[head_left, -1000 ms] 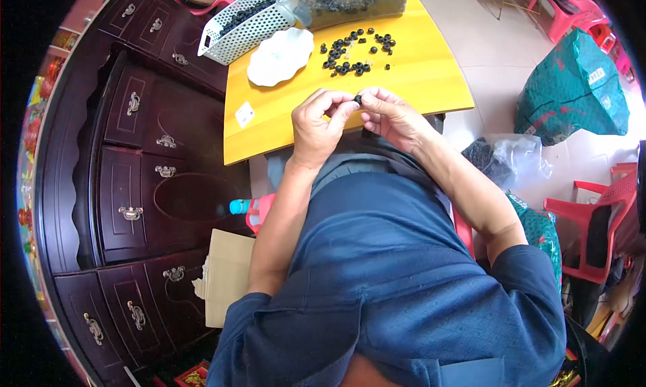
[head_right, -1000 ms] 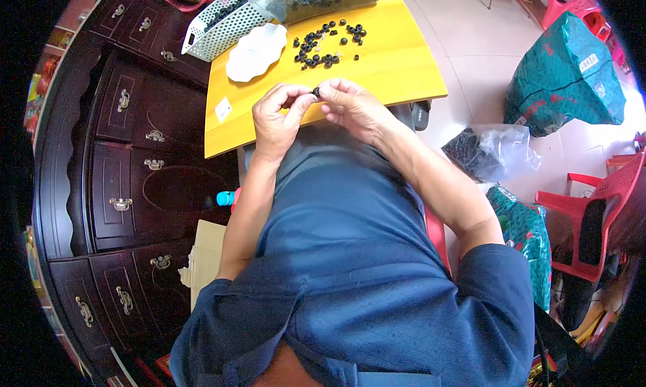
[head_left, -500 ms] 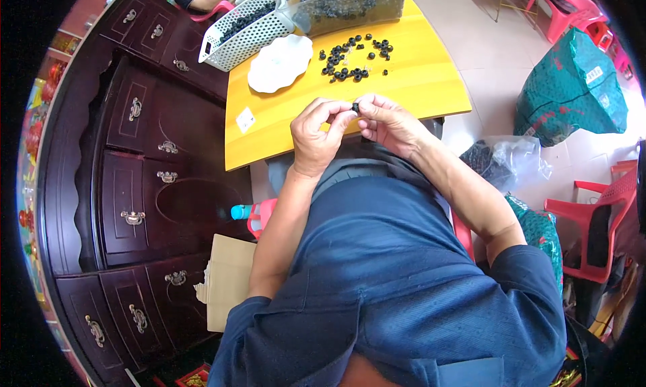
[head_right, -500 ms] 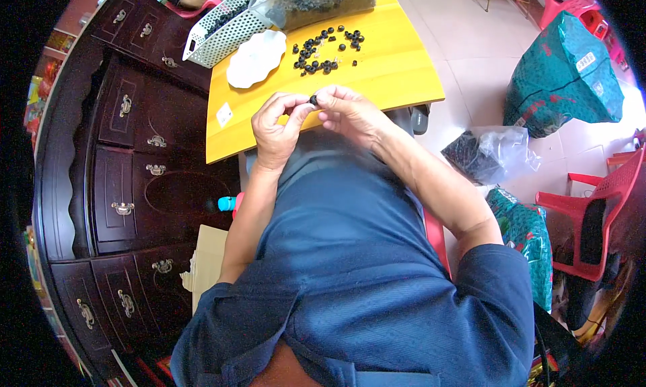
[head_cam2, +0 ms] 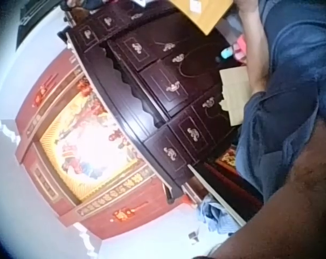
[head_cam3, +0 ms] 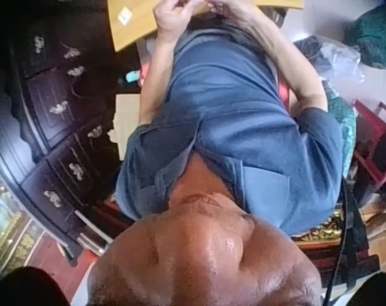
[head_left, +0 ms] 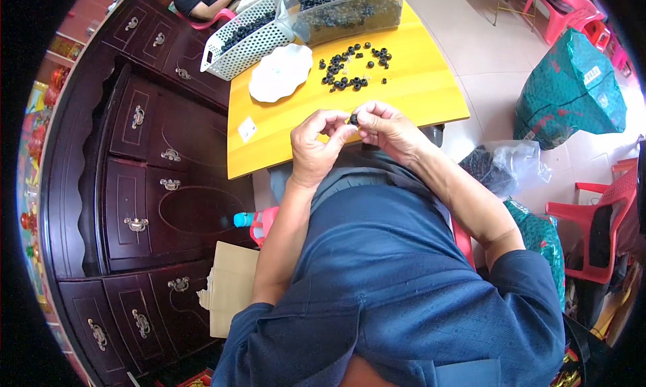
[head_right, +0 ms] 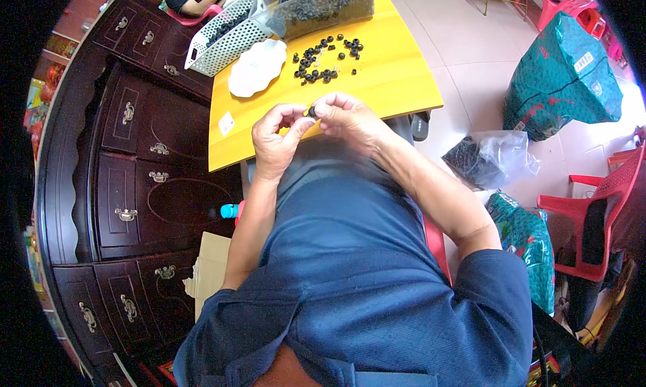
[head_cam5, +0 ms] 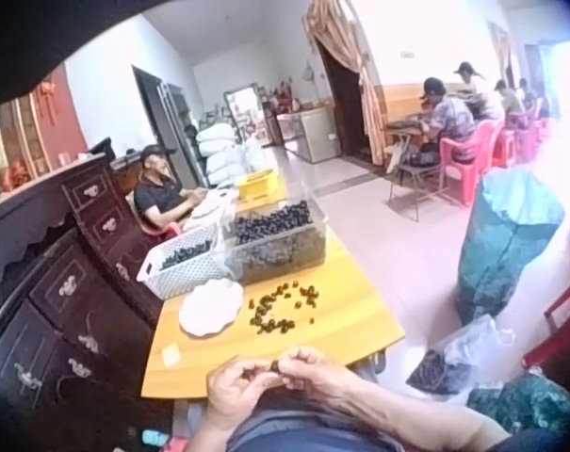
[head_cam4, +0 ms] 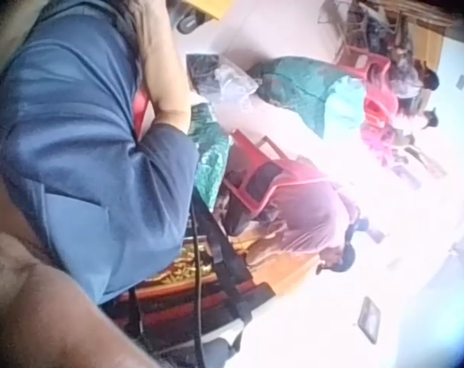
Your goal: The person picks up a small metal pin from a white plate and inserts it into a black rubber grommet by hand. They repeat this process, placing the assembled components back onto the table.
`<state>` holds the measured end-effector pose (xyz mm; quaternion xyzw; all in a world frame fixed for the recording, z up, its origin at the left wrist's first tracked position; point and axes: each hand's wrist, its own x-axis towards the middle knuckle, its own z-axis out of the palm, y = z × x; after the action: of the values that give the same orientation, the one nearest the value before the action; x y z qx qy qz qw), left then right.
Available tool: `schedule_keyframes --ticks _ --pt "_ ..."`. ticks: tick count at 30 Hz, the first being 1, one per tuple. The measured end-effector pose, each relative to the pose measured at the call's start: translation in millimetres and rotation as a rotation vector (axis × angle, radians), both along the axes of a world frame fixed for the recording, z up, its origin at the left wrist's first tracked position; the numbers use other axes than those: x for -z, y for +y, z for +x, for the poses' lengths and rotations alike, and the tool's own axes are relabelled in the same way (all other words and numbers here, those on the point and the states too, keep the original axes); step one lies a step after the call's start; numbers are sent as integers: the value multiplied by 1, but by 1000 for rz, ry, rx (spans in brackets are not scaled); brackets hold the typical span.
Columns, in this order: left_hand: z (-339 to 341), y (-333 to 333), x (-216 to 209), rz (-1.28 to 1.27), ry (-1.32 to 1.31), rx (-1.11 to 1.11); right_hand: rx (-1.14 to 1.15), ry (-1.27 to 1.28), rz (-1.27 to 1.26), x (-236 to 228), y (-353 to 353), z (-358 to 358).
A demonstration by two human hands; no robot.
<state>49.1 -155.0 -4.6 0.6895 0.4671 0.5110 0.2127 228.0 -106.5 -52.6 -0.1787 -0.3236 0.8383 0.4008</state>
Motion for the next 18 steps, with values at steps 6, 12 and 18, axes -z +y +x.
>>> schedule_keyframes --ticks 6,12,18 --pt "-12 0 -10 -251 -84 164 16 -29 148 -5 -2 0" --pt "-17 3 -20 -182 50 328 -18 46 186 -10 -4 -1" --pt "-12 -2 -20 -149 22 278 6 26 199 -7 -5 -2"
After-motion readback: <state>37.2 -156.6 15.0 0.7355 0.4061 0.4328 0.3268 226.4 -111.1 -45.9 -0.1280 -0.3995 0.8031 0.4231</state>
